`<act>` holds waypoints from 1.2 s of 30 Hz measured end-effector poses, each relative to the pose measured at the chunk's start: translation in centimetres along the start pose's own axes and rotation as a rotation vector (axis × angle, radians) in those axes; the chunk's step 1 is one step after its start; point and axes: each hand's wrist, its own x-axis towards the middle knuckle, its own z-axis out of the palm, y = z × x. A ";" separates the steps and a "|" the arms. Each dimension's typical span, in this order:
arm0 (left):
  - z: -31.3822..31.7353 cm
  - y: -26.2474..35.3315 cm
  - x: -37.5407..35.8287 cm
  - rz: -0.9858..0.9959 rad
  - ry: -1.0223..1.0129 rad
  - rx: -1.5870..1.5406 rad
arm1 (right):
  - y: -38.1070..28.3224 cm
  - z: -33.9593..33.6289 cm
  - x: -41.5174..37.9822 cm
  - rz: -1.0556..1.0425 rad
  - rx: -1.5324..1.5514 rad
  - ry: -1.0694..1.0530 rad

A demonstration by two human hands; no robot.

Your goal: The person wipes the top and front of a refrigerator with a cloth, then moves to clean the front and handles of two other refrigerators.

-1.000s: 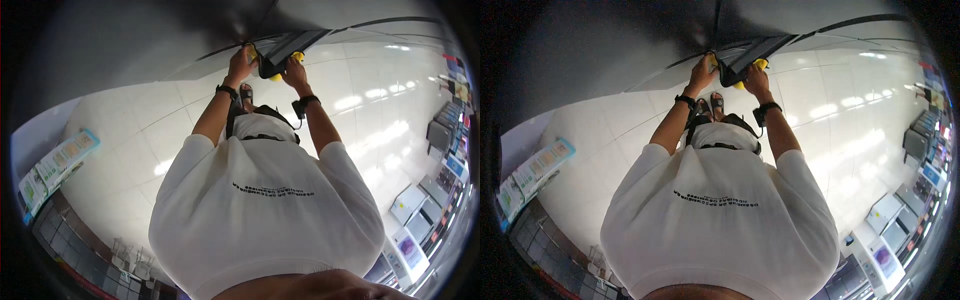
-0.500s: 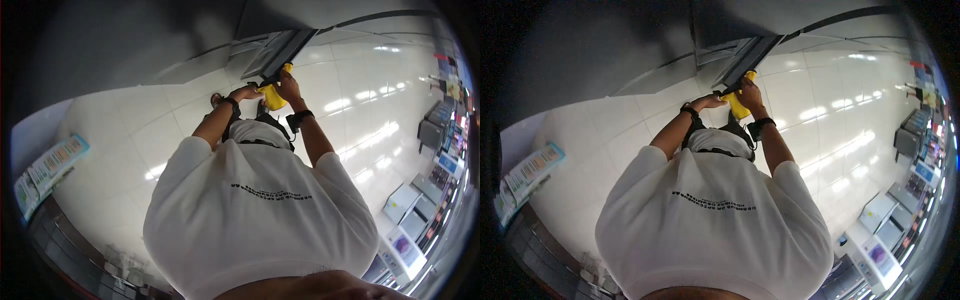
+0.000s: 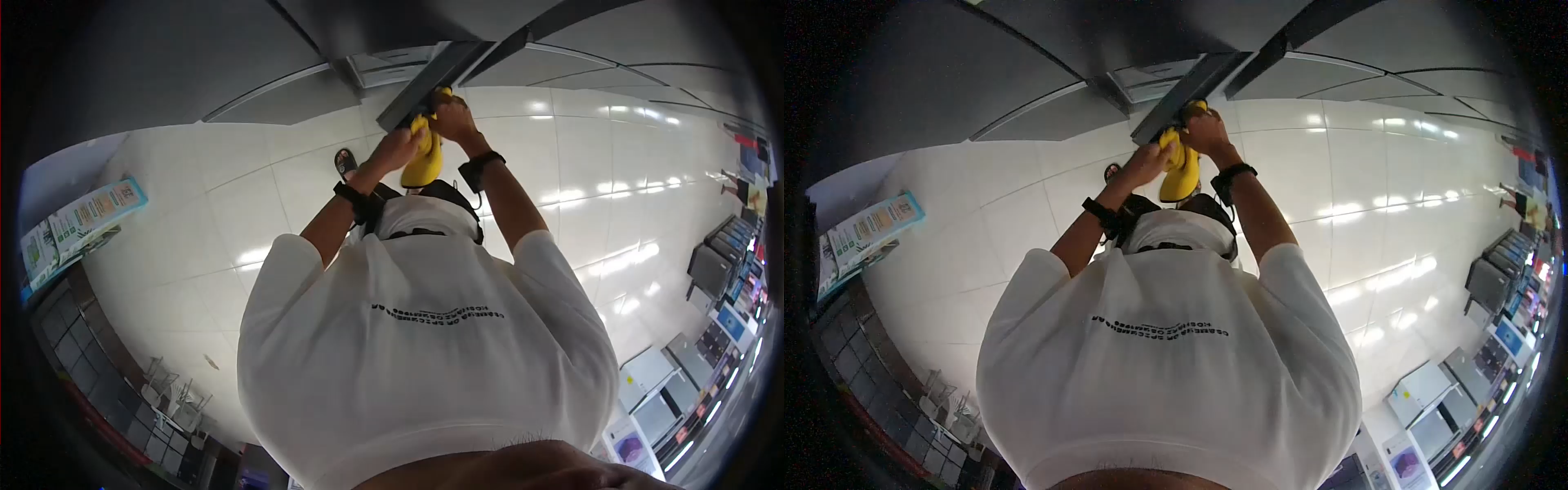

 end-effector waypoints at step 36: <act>3.6 -3.2 1.1 0.021 0.189 -0.370 | -0.1 -0.8 5.4 -0.370 0.151 -0.389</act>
